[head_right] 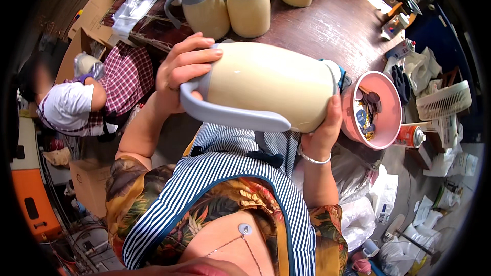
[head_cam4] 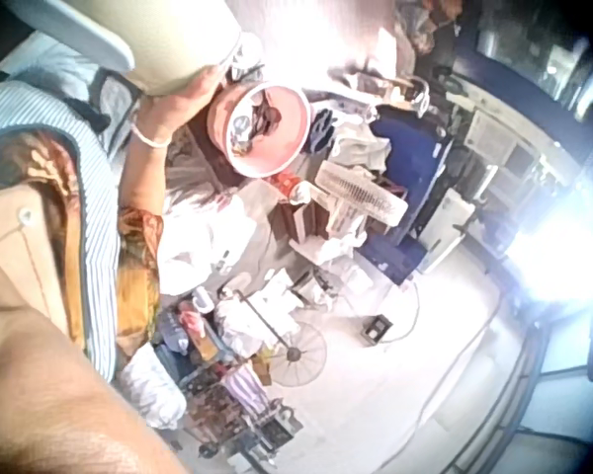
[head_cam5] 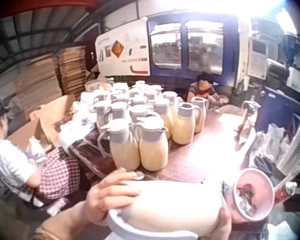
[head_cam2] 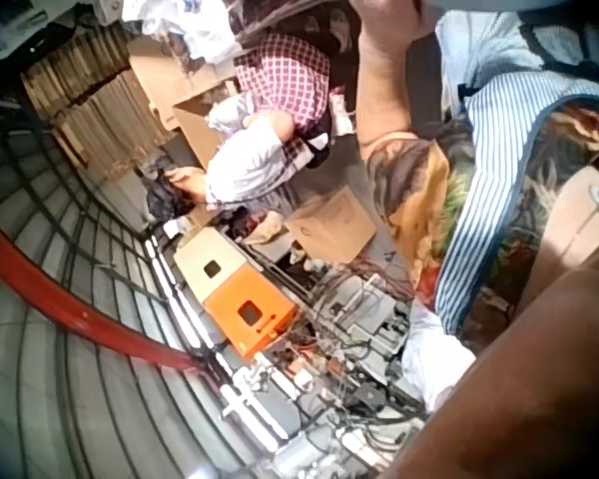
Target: The person assembles thermal jugs by hand, attaching handles, sealing rings, and lids to the jug bodies.
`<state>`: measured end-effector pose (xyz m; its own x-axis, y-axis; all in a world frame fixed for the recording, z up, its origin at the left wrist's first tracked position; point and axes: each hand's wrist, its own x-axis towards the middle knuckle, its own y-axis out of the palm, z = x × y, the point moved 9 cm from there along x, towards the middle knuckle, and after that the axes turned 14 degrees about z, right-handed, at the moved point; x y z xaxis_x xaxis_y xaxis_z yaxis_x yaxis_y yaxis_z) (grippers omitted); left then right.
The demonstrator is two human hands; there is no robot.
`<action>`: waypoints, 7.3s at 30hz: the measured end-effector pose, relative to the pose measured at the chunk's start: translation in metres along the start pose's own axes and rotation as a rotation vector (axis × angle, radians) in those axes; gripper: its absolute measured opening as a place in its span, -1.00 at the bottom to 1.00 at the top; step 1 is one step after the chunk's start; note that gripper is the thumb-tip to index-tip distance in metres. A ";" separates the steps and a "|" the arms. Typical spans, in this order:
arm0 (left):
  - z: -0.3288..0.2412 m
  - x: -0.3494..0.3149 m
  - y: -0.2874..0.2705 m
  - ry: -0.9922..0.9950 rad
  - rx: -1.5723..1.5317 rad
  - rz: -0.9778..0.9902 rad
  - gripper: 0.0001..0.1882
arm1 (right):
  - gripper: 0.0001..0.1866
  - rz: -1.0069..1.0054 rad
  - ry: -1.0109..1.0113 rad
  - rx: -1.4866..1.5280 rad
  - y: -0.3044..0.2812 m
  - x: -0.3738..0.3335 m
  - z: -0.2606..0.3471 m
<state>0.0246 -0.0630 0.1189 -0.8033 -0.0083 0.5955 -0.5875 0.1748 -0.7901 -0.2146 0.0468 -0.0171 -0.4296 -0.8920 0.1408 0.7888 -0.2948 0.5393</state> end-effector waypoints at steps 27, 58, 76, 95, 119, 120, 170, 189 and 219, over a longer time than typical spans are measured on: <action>0.024 -0.188 0.091 -0.867 -1.412 -1.151 -0.95 | 0.01 0.734 -0.021 -0.858 0.105 -0.052 -0.128; -0.006 -0.207 0.052 -0.693 -1.625 -0.412 -0.34 | -0.74 0.382 -0.810 -1.477 0.169 -0.040 0.048; 0.132 -0.089 0.146 -0.804 -0.197 -0.030 -0.70 | -0.68 -0.381 0.672 -1.328 -0.305 0.219 0.245; 0.159 -0.083 0.207 -0.712 0.090 0.215 -0.64 | -0.19 0.291 -0.050 -2.006 -0.048 0.519 -0.003; 0.168 -0.085 0.214 -0.649 0.510 0.359 -0.89 | -0.67 -0.098 -0.104 -1.380 0.006 0.073 0.039; 0.167 -0.092 0.207 -0.656 0.518 0.357 -0.89 | -0.64 -0.114 -0.120 -1.478 0.018 0.070 0.030; 0.085 0.095 0.084 -0.271 -0.603 0.314 -0.63 | -0.58 0.412 -0.536 -0.803 0.052 0.105 0.013; 0.075 0.010 0.112 -0.583 -0.151 -0.371 -0.62 | -0.72 0.042 -0.852 -1.095 0.082 0.091 0.022; 0.074 -0.017 0.039 -0.522 -0.520 -0.269 -0.61 | -0.03 0.794 -0.739 -1.451 0.165 0.070 0.054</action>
<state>0.0079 -0.1287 0.0675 -0.6577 -0.5547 0.5096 -0.7507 0.5385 -0.3826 -0.1384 -0.0461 0.1264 0.4333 -0.7539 0.4939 0.4229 -0.3138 -0.8501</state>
